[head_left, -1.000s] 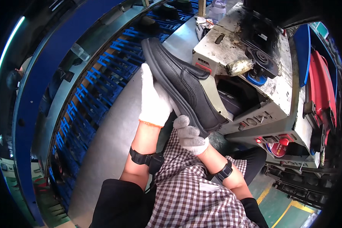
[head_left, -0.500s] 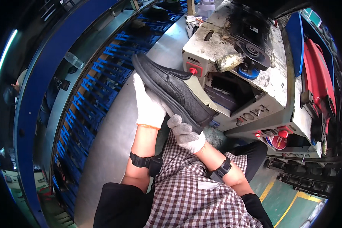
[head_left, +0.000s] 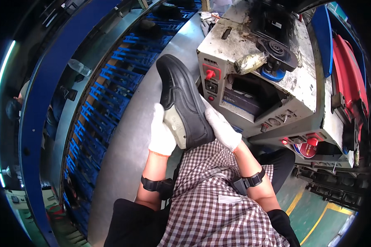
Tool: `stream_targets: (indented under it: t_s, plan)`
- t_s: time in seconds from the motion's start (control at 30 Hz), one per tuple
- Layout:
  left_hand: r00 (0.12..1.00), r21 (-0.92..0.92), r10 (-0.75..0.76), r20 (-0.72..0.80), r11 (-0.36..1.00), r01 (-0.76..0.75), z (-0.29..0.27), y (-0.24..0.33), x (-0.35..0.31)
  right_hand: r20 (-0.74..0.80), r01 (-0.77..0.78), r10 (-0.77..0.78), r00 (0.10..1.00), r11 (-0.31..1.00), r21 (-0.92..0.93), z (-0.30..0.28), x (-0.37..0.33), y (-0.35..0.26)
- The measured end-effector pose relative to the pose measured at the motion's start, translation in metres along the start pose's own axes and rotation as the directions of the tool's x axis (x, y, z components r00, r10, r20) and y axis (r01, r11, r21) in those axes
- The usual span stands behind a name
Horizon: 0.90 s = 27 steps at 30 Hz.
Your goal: Pressing shoe soles onto shoe uppers using a heat-bonding machine in a factory setting.
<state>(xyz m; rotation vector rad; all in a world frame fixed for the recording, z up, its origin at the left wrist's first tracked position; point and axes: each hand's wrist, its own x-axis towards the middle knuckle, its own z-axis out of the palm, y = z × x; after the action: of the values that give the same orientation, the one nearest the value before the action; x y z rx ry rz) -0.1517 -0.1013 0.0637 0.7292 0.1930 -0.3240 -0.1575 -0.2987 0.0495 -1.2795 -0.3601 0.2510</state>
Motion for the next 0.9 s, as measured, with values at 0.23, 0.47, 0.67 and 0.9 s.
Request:
stream_targets:
  t_s: [0.23,0.47,0.67,0.9]
  plan:
    - [0.997,0.081,0.071,-0.039,0.994,-0.068,-0.009,0.005,-0.002,-0.022,0.012,-0.011,1.000,0.999,0.049,0.006,0.009,0.001]
    - [0.989,0.093,0.095,-0.110,0.992,-0.085,0.002,0.016,0.002,-0.078,-0.025,0.033,0.996,0.995,0.101,0.016,0.016,-0.009]
    - [0.980,0.042,0.115,-0.165,0.993,-0.110,0.002,0.020,0.010,-0.095,-0.103,0.117,0.989,0.985,0.139,0.021,0.027,-0.016]
    - [0.994,-0.061,0.104,0.044,0.993,-0.102,-0.002,0.082,0.046,-0.140,-0.228,0.237,0.961,0.971,0.076,0.000,0.002,-0.018]
